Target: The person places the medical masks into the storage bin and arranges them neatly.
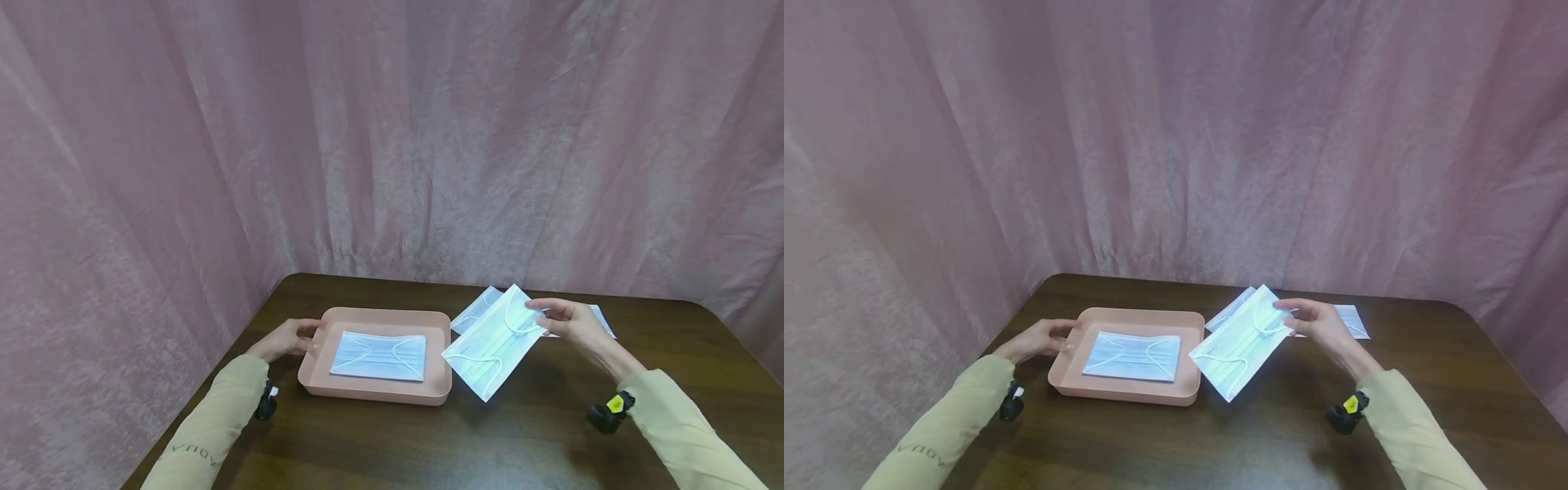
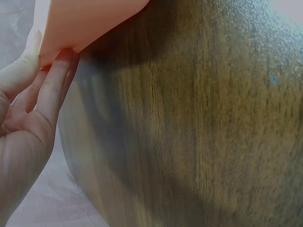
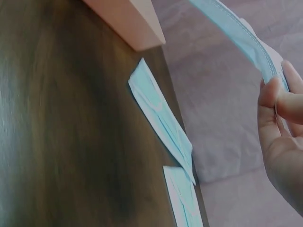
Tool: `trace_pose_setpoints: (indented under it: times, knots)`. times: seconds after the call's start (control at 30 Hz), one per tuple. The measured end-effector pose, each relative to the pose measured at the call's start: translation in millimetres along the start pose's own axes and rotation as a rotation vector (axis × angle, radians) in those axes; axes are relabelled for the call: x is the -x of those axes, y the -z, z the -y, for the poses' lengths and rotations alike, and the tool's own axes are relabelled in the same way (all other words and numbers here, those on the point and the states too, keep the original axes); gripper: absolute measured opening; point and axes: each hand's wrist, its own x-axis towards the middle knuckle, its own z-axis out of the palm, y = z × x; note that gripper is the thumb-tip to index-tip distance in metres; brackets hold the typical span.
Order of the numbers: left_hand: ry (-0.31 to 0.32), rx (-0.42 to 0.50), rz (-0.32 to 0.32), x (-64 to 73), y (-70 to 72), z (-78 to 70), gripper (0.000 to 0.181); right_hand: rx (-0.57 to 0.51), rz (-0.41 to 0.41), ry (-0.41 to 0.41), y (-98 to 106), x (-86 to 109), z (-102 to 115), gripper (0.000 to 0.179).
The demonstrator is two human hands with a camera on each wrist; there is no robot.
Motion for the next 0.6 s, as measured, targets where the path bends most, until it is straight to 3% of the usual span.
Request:
trace_pose_setpoints:
  times: [0.3, 0.6]
  knots:
    - [-0.052, 0.044, 0.056, 2.0, 0.2, -0.3, 0.061, -0.131, -0.008, -0.041, -37, -17.5, 1, 0.038]
    - [-0.038, 0.021, 0.037, -1.1, 0.6, -0.2, 0.063, -0.246, -0.064, 0.001, -81, -34.1, 8, 0.037]
